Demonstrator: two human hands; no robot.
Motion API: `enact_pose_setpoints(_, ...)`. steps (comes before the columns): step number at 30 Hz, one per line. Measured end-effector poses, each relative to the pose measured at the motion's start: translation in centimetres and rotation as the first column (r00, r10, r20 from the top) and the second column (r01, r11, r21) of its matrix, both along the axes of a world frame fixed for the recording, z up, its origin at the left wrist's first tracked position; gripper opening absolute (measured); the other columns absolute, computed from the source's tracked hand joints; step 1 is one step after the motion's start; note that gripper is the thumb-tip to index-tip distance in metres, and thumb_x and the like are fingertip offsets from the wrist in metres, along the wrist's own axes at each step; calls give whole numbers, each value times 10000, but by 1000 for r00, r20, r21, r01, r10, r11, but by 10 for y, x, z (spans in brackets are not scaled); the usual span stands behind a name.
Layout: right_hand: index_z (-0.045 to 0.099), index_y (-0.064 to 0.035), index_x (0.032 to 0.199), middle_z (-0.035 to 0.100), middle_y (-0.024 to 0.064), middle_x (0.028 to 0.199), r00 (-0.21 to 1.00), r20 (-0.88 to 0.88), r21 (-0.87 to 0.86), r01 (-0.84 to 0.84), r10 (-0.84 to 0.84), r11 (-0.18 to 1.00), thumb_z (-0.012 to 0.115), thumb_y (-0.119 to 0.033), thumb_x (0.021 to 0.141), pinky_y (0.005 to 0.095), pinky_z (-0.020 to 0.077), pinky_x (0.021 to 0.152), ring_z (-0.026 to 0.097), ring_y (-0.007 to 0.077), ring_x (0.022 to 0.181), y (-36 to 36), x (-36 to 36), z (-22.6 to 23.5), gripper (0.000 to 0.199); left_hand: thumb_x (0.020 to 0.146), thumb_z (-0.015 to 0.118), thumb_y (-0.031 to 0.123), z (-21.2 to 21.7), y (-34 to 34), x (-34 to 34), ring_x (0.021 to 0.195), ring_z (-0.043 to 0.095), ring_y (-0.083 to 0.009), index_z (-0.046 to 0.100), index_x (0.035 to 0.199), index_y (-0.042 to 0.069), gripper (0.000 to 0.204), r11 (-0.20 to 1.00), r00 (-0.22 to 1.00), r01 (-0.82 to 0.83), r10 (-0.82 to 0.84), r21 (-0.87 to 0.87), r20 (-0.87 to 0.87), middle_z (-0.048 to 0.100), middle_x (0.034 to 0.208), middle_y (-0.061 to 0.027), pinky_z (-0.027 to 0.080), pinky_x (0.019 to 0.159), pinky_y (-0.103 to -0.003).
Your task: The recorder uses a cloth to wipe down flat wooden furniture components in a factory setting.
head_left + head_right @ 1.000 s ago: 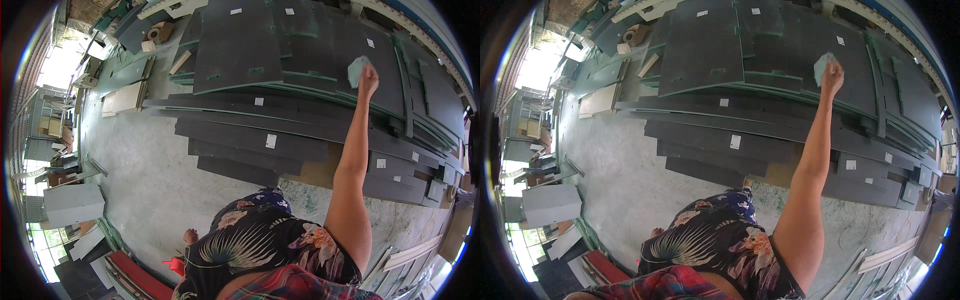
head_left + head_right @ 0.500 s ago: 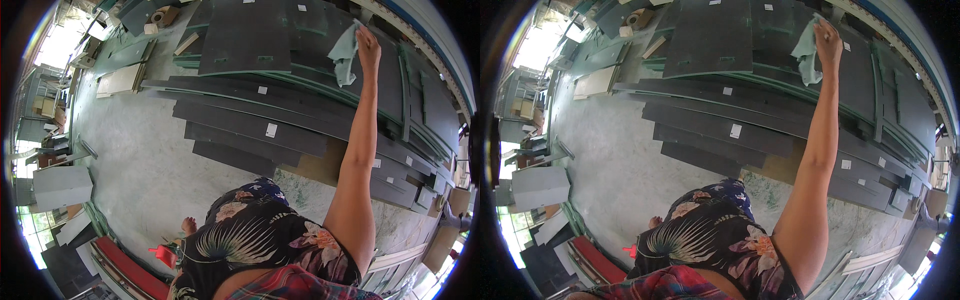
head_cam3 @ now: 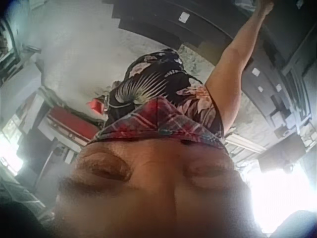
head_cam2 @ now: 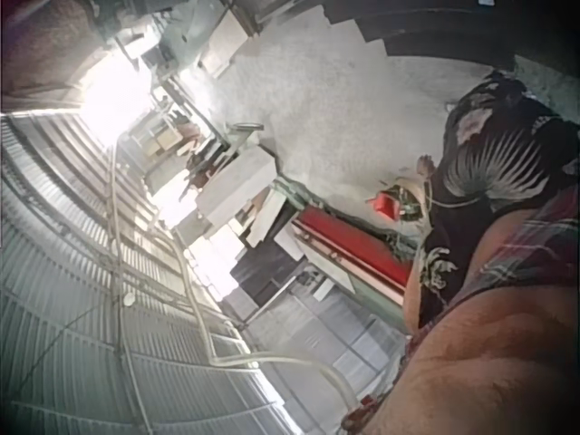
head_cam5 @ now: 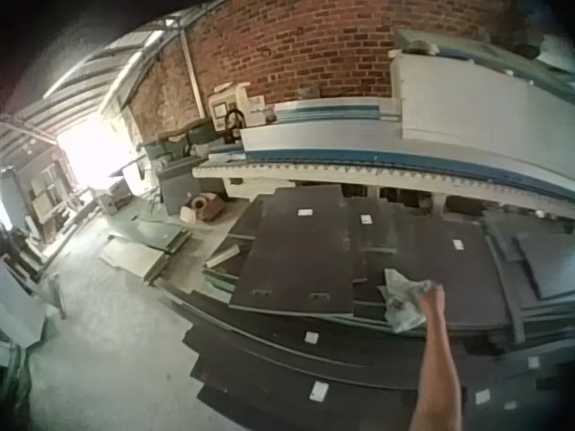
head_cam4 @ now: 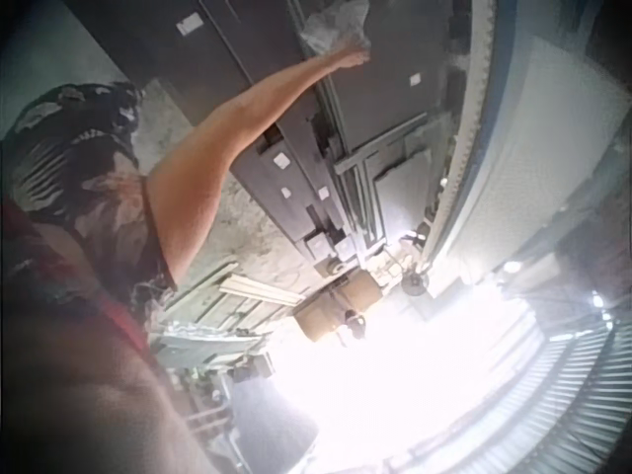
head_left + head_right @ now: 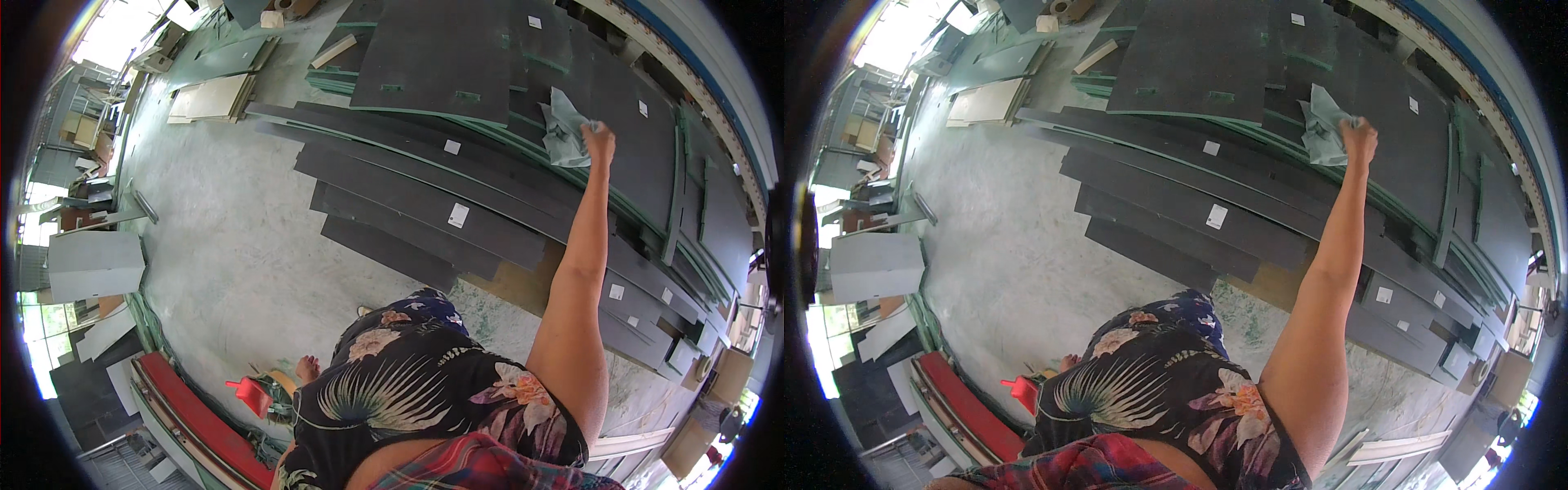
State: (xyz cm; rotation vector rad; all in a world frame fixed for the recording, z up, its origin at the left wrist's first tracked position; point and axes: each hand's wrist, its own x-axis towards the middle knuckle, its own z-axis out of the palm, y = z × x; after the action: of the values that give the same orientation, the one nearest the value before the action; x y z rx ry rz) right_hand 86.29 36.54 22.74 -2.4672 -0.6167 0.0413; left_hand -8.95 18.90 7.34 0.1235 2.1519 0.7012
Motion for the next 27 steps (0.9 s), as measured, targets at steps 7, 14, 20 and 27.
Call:
enact_pose_setpoints(7,467,-164,1322,376,145,1417,974,164,-354,-89,155,931,645,-198,773,485,428,939,427,375,1234,8,-42,-52,578,906,480,191,4,-8,1,812,621,-218,559,1067,27,243,971,961,-211,184,114,205,647,963,-68,430,592,-332)
enact_pose_setpoints(14,514,-138,1281,526,100,1261,983,-91,-310,-177,157,934,623,-166,792,490,437,915,470,318,1183,0,-18,-48,502,884,512,147,17,27,44,650,619,-210,558,1055,23,216,978,977,-207,208,21,-43,662,904,-104,403,493,-310)
enact_pose_setpoints(20,553,-91,1190,484,205,1210,892,450,-129,25,36,991,620,-194,814,483,448,881,457,400,1132,2,-34,-91,396,871,526,133,-3,29,41,672,626,-210,553,1060,20,222,992,991,-129,128,-8,-48,664,908,-125,408,499,-312)
enact_pose_setpoints(27,621,-53,1071,514,175,1163,916,391,-37,-81,89,996,599,-100,803,453,463,857,498,374,1075,44,-95,-92,273,870,514,150,-9,18,41,657,621,-217,535,1061,30,227,1000,1000,-17,17,22,-13,657,886,-121,401,490,-323)
